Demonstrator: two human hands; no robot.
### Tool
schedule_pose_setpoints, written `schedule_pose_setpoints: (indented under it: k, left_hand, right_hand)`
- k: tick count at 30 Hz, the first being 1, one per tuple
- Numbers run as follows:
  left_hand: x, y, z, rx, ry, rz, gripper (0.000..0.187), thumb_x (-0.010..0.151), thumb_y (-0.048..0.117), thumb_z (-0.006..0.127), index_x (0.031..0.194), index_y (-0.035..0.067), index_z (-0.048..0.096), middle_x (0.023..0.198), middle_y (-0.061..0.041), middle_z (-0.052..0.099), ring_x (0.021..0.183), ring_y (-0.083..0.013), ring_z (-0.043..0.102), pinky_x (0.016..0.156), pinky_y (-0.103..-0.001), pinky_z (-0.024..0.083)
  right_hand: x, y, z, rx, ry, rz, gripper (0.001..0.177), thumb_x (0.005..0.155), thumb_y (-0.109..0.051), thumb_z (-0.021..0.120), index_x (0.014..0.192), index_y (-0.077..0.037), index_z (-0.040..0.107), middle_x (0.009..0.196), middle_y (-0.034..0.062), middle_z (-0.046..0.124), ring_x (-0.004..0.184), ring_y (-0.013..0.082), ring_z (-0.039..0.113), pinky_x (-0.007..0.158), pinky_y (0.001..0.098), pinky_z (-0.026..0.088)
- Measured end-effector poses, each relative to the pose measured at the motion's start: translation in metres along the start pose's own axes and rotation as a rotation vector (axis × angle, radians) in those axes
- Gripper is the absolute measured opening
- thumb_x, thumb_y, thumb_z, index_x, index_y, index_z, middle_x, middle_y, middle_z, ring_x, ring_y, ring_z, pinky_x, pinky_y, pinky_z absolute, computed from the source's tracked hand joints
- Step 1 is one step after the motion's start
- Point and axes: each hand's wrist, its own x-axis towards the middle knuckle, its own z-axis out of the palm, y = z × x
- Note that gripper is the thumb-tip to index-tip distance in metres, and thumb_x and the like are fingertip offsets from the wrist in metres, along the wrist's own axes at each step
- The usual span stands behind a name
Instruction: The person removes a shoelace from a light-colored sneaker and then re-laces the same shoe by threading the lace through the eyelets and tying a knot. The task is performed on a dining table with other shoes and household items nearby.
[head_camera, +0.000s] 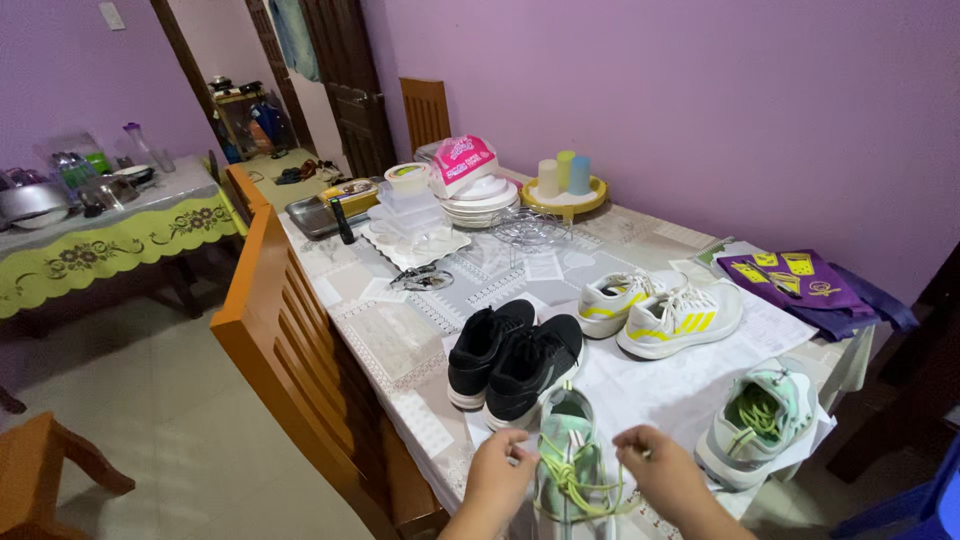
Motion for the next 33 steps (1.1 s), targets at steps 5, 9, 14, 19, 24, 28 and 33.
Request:
schedule_pose_setpoints:
  k: [5,9,14,19,24,28,33]
  left_hand:
    - [-0.014,0.004,0.009,-0.019,-0.126,0.017,0.041,0.08,0.017,0.082,0.116,0.009,0.065,0.093,-0.005,0.07,0.082,-0.0138,0.068,0.077,-0.029,0.056]
    - [-0.025,0.017,0.008,0.086,-0.117,0.127,0.044,0.075,0.008,0.085,0.116,0.01,0.069,0.104,-0.003,0.061,0.08,-0.018,0.066,0.077,-0.031,0.057]
    - [-0.024,0.02,0.005,0.06,-0.063,0.165,0.029,0.078,0.003,0.081,0.105,0.006,0.071,0.106,-0.006,0.069,0.089,-0.0141,0.07,0.079,-0.028,0.058]
    - [-0.028,0.026,0.008,0.058,-0.154,0.167,0.033,0.079,0.001,0.078,0.11,0.008,0.072,0.108,-0.007,0.068,0.086,-0.0154,0.069,0.08,-0.026,0.057]
    - [-0.026,0.028,-0.008,0.025,0.011,0.154,0.038,0.084,-0.007,0.064,0.117,0.011,0.068,0.112,-0.006,0.063,0.088,-0.0152,0.069,0.079,-0.027,0.058]
    - [-0.023,0.019,-0.009,0.045,-0.025,0.157,0.025,0.088,-0.002,0.066,0.111,0.008,0.07,0.11,-0.007,0.065,0.093,-0.018,0.069,0.084,-0.029,0.057]
    - [-0.027,0.007,-0.003,0.059,-0.177,0.42,0.034,0.087,-0.01,0.062,0.113,0.008,0.073,0.118,-0.008,0.068,0.108,-0.0195,0.067,0.092,-0.033,0.055]
  right_hand:
    - [-0.002,0.026,0.035,0.158,-0.189,0.144,0.049,0.073,-0.028,0.092,0.113,-0.011,0.07,0.097,0.0112,0.075,0.072,0.0247,0.07,0.068,0.0397,0.059]
    - [-0.01,0.032,0.038,-0.127,-0.419,-0.12,0.028,0.07,-0.027,0.092,0.09,-0.011,0.082,0.091,0.0078,0.081,0.083,0.0152,0.077,0.081,0.0311,0.06]
    - [-0.011,0.044,0.041,-0.049,-0.353,-0.352,0.018,0.068,-0.022,0.091,0.083,-0.013,0.088,0.089,0.0096,0.071,0.081,0.0235,0.072,0.074,0.0363,0.056]
    - [-0.005,0.065,0.073,-0.024,-0.645,-0.435,0.012,0.083,-0.021,0.076,0.09,-0.012,0.08,0.086,0.0042,0.072,0.084,0.0176,0.074,0.073,0.0311,0.057]
    - [-0.006,0.071,0.071,-0.058,-0.46,-0.149,0.012,0.079,-0.019,0.081,0.085,-0.009,0.078,0.077,0.0058,0.077,0.075,0.014,0.076,0.075,0.0274,0.058]
    - [-0.015,0.043,0.046,0.032,-0.139,-0.081,0.025,0.077,-0.017,0.084,0.1,-0.012,0.077,0.083,0.0069,0.073,0.069,0.0199,0.069,0.068,0.0316,0.058]
    - [-0.03,0.011,0.041,0.021,-0.288,-0.363,0.06,0.08,-0.013,0.082,0.137,-0.024,0.069,0.102,0.0052,0.066,0.083,0.0151,0.068,0.071,0.0295,0.058]
